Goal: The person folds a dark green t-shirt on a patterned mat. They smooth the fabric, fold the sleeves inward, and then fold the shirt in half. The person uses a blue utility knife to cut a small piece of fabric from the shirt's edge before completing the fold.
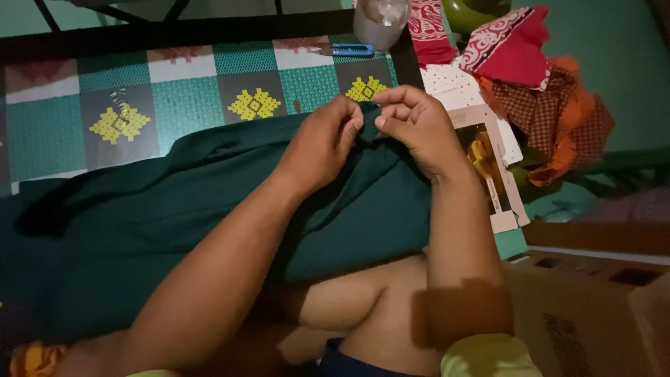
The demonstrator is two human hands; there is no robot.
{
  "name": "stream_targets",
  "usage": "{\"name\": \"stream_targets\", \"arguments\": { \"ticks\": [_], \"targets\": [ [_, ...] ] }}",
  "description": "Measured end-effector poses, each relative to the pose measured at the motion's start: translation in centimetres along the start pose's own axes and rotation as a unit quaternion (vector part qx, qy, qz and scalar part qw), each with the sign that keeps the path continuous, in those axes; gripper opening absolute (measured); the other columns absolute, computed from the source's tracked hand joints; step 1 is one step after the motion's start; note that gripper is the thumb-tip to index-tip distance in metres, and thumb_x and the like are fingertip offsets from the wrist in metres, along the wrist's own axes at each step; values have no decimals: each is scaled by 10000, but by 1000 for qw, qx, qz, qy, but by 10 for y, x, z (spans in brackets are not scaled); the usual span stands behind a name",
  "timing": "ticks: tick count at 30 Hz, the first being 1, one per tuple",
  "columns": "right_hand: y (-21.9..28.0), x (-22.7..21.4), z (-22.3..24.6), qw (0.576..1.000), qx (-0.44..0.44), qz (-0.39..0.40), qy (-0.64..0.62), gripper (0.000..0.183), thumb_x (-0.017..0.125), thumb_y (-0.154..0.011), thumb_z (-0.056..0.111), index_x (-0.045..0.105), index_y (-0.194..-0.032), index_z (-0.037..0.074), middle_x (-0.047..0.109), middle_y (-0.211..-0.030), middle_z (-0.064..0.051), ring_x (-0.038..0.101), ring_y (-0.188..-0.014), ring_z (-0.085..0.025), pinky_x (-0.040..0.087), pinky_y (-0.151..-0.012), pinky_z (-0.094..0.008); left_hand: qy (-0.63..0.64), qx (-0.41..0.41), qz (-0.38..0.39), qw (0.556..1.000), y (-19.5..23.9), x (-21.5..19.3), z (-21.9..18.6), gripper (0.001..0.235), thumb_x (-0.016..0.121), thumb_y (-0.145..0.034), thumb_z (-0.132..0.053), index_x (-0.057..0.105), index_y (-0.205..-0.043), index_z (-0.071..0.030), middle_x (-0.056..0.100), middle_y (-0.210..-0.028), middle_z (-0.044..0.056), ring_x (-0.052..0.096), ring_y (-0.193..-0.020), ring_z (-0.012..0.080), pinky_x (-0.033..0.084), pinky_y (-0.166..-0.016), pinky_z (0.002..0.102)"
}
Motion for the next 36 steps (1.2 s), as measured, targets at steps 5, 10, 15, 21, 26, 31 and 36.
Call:
{"name": "stream_targets", "arguments": {
  "ticks": [5, 10, 15, 21, 26, 31, 36],
  "targets": [
    [4, 5, 5, 1000, -1, -6, 0, 400, 745, -893, -38, 644, -1280, -25, 677, -846, -69, 763, -802, -177, 633, -765, -274, 12, -6, 3, 1000, 3, 1, 8, 113, 521, -1061, -142, 579, -1027, -51, 656, -789, 208, 677, -816, 467, 513, -686, 520],
    [5, 5, 7, 1000, 2, -20, 7, 368, 743, -893, -34, 647, -1248, -24, 681, -832, -62, 756, -780, -162, 619, -766, -260, 47, -4, 6, 999, 2, 1, 12, 115, 504, -1068, -125, 584, -1015, -62, 659, -804, 163, 703, -790, 386, 538, -711, 458],
    [2, 2, 0, 999, 6, -38, 26, 225, 705, -925, -21, 651, -1142, 2, 696, -818, -78, 752, -735, -142, 594, -706, -217, 60, -4, 5, 998, 1, 3, 16, 109, 526, -1061, -116, 590, -1010, -43, 689, -813, 189, 727, -808, 399, 547, -706, 472],
    [9, 17, 76, 916, -75, -133, 370, 181, 582, -1015, 97, 690, -1161, 92, 688, -1071, -86, 637, -978, -213, 524, -818, -360, 20, -64, 44, 997, 0, 4, 10, 79, 524, -1052, -170, 575, -993, -165, 644, -911, 39, 601, -825, 189, 471, -727, 355],
    [-56, 36, 56, 886, -139, -14, 443, 349, 568, -1017, 114, 658, -1349, 55, 666, -1332, -202, 621, -1202, -377, 486, -987, -481, 61, -49, 46, 996, 1, 6, 27, 107, 507, -1078, -241, 556, -1019, -167, 631, -966, 32, 608, -861, 203, 469, -746, 393],
    [-93, 56, 41, 763, -42, 18, 644, 362, 655, -947, 117, 656, -1307, 80, 636, -1203, -266, 639, -968, -549, 513, -770, -618, 52, -43, 44, 997, -3, 1, 31, 108, 530, -1067, -220, 575, -988, -162, 617, -933, -5, 570, -848, 157, 445, -741, 349],
    [-107, 33, 18, 717, 39, -8, 696, 222, 731, -952, 262, 736, -1033, 55, 705, -1003, -212, 690, -907, -481, 560, -754, -557, 91, -56, 61, 992, -4, 0, 36, 136, 525, -1080, -252, 585, -985, -174, 594, -916, -18, 551, -819, 150, 441, -721, 358]
  ]
}}
Point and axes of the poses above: each hand's wrist, its own y-axis away from the middle knuckle, its own x-axis out of the palm, z = x × y, the point moved 6 cm from there along -y, towards the middle knuckle
